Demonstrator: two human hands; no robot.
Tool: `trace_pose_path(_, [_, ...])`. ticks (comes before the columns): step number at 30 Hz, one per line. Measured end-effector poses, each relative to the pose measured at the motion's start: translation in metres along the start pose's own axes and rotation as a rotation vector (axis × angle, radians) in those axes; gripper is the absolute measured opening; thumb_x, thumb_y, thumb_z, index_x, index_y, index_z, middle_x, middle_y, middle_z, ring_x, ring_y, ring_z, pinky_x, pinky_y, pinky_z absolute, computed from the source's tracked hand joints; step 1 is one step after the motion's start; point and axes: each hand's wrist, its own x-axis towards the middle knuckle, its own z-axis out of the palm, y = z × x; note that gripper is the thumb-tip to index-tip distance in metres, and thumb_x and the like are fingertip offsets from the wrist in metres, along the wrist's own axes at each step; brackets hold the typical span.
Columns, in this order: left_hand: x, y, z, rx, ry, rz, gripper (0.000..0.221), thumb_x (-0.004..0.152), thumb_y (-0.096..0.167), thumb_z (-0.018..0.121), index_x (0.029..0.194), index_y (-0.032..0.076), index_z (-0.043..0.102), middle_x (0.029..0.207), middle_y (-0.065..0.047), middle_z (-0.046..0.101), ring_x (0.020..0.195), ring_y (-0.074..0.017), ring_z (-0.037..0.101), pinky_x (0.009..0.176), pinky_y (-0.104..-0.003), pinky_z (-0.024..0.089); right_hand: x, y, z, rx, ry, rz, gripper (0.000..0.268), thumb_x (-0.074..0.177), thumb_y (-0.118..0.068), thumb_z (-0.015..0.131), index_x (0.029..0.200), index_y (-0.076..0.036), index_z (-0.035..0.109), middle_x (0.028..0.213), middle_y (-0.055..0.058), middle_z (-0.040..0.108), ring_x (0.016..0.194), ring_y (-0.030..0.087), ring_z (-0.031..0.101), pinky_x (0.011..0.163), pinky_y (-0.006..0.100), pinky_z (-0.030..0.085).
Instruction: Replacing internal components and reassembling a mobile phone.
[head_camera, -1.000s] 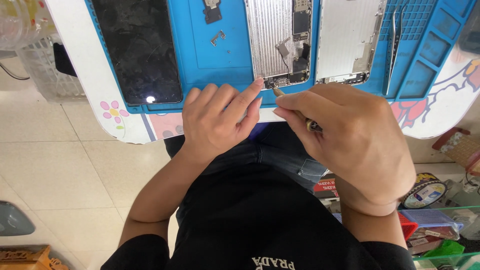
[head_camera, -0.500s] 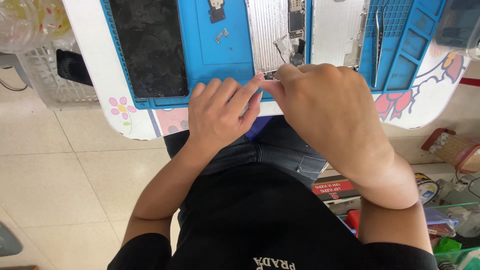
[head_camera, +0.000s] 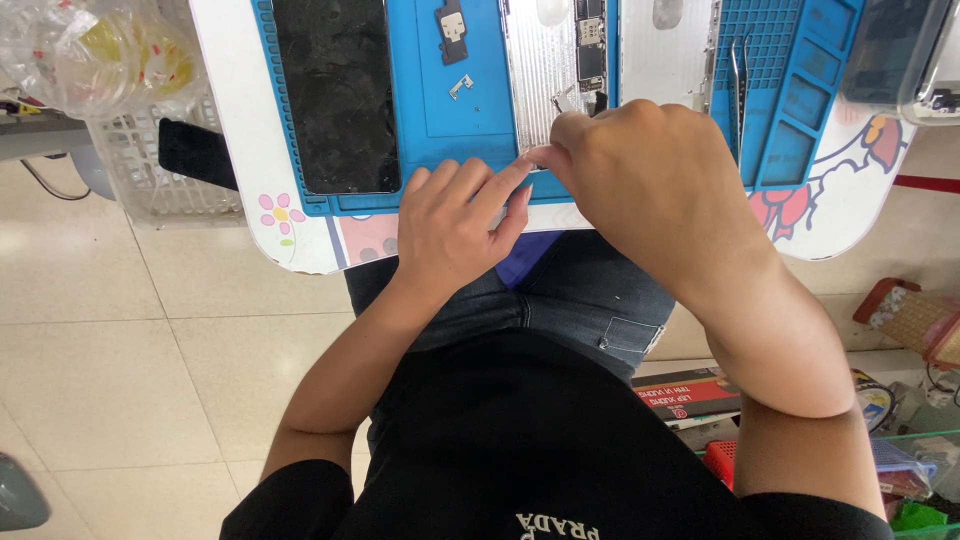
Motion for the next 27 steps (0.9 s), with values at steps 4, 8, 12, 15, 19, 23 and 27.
trace_pose_path(4, [-0.001, -0.001, 0.002, -0.002, 0.024, 0.007, 0.031, 0.092, 0.019, 0.079, 0.123, 0.016, 0.075, 0.076, 0.002, 0.051, 0.068, -0.0174, 0.05, 0.064, -0.037, 0.033, -0.006, 0.003, 0.006, 0.223, 0.311, -0.223, 0.011, 0.097, -0.017, 0.068, 0.102, -0.01, 0.074, 0.083, 0.009, 0.068, 0.073, 0.029, 0.07, 0.06, 0.038, 0.053])
trace_pose_path(8, [-0.004, -0.002, 0.005, -0.008, 0.007, -0.002, 0.027, 0.093, 0.02, 0.079, 0.119, 0.016, 0.074, 0.077, 0.002, 0.051, 0.069, -0.0168, 0.05, 0.065, -0.037, 0.033, -0.004, 0.0, 0.006, 0.139, 0.302, -0.156, 0.019, 0.094, -0.026, 0.062, 0.095, -0.009, 0.072, 0.076, 0.011, 0.067, 0.073, 0.03, 0.071, 0.061, 0.037, 0.055])
trace_pose_path(12, [-0.002, -0.001, 0.002, -0.013, 0.02, 0.005, 0.031, 0.093, 0.019, 0.079, 0.123, 0.016, 0.075, 0.075, 0.002, 0.05, 0.067, -0.0164, 0.049, 0.064, -0.036, 0.032, -0.006, 0.003, 0.011, 0.202, 0.295, -0.176, 0.012, 0.1, -0.022, 0.07, 0.1, -0.011, 0.074, 0.074, 0.009, 0.068, 0.07, 0.03, 0.07, 0.058, 0.04, 0.053])
trace_pose_path(15, [-0.002, -0.001, 0.002, -0.01, 0.023, 0.008, 0.031, 0.093, 0.019, 0.079, 0.124, 0.016, 0.075, 0.074, 0.002, 0.05, 0.067, -0.0167, 0.049, 0.063, -0.037, 0.032, -0.009, -0.005, -0.005, 0.226, 0.483, -0.274, 0.017, 0.076, -0.004, 0.066, 0.092, -0.003, 0.071, 0.083, 0.015, 0.07, 0.079, 0.033, 0.072, 0.061, 0.039, 0.055])
trace_pose_path(19, [-0.003, -0.002, 0.003, -0.012, 0.018, 0.003, 0.033, 0.091, 0.019, 0.079, 0.124, 0.016, 0.075, 0.075, 0.003, 0.051, 0.068, -0.0166, 0.05, 0.063, -0.036, 0.032, -0.01, 0.002, 0.008, 0.167, 0.231, -0.108, 0.027, 0.092, -0.034, 0.076, 0.094, -0.007, 0.073, 0.075, 0.01, 0.069, 0.07, 0.032, 0.07, 0.059, 0.041, 0.053])
trace_pose_path(23, [-0.004, -0.001, 0.003, -0.014, 0.017, 0.005, 0.031, 0.093, 0.019, 0.079, 0.124, 0.016, 0.075, 0.076, 0.003, 0.052, 0.068, -0.0166, 0.05, 0.063, -0.036, 0.032, -0.016, 0.004, 0.006, 0.291, 0.356, -0.177, 0.011, 0.091, -0.016, 0.075, 0.096, -0.006, 0.075, 0.082, 0.01, 0.069, 0.076, 0.033, 0.069, 0.063, 0.042, 0.054])
trace_pose_path(27, [-0.002, -0.001, 0.001, -0.003, 0.006, 0.006, 0.032, 0.094, 0.02, 0.079, 0.125, 0.016, 0.075, 0.076, 0.003, 0.052, 0.069, -0.0165, 0.05, 0.064, -0.036, 0.032, -0.022, 0.013, 0.017, 0.345, 0.4, -0.18, 0.01, 0.094, -0.016, 0.077, 0.098, -0.007, 0.076, 0.088, 0.007, 0.071, 0.076, 0.031, 0.068, 0.064, 0.041, 0.053])
